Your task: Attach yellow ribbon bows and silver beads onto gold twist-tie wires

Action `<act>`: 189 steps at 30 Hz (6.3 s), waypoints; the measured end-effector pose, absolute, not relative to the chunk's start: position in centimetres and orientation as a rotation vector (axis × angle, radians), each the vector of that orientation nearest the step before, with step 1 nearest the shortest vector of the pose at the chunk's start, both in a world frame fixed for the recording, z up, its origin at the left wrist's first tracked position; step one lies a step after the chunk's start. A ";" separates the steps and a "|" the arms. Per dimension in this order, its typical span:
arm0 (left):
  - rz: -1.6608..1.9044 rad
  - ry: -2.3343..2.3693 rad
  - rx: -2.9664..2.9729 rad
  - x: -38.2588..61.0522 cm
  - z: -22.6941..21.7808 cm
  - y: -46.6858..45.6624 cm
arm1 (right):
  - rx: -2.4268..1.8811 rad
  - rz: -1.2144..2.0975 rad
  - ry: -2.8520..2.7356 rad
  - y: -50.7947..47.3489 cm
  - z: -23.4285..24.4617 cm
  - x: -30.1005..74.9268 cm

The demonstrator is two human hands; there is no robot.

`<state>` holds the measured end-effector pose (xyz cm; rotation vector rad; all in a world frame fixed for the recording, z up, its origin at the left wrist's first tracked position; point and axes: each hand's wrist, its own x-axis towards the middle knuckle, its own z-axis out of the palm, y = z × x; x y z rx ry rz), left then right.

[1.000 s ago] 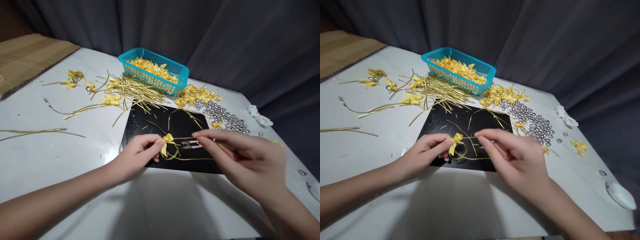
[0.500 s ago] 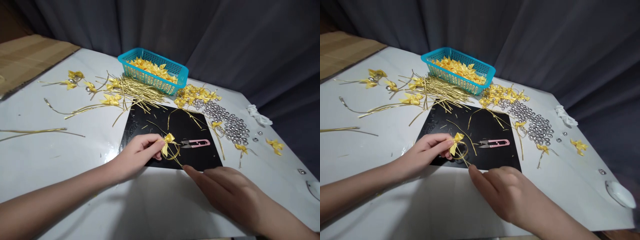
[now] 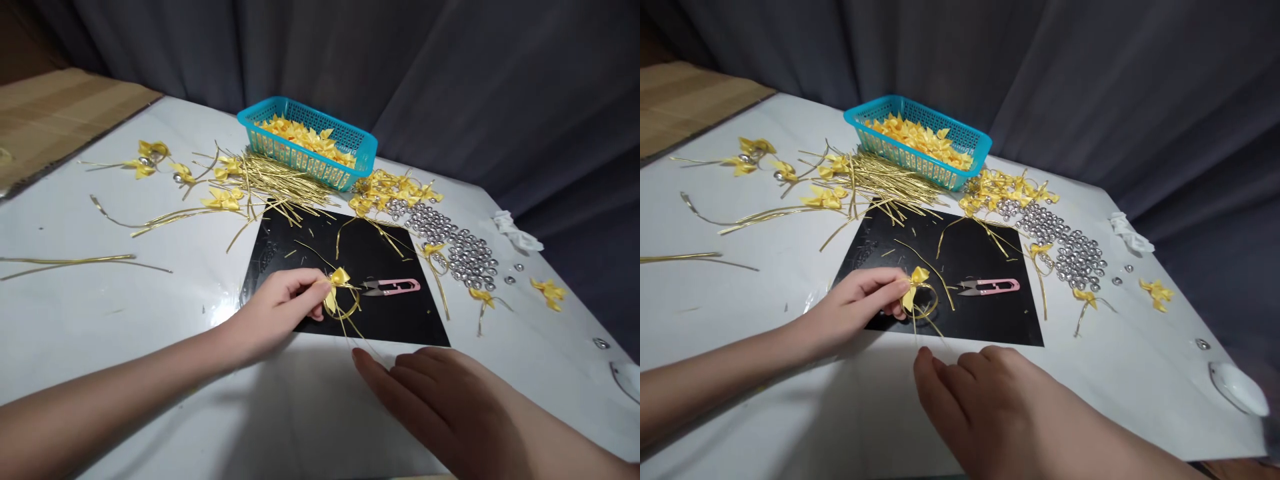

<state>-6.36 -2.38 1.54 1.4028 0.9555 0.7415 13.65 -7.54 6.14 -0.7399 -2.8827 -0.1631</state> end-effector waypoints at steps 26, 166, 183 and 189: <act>0.573 0.918 1.640 -6.3 1.5 -2.6 | -1.044 -0.025 -2.497 -1.1 8.0 14.0; 0.716 1.023 1.717 -6.4 1.2 -2.6 | -1.455 1.613 -1.730 0.2 6.2 9.6; 0.725 0.973 1.431 -6.4 1.5 -2.5 | -1.350 1.268 -1.791 -0.4 7.4 8.5; 0.688 0.972 1.460 -6.4 1.3 -2.5 | -1.276 1.305 -1.589 -0.1 8.7 8.8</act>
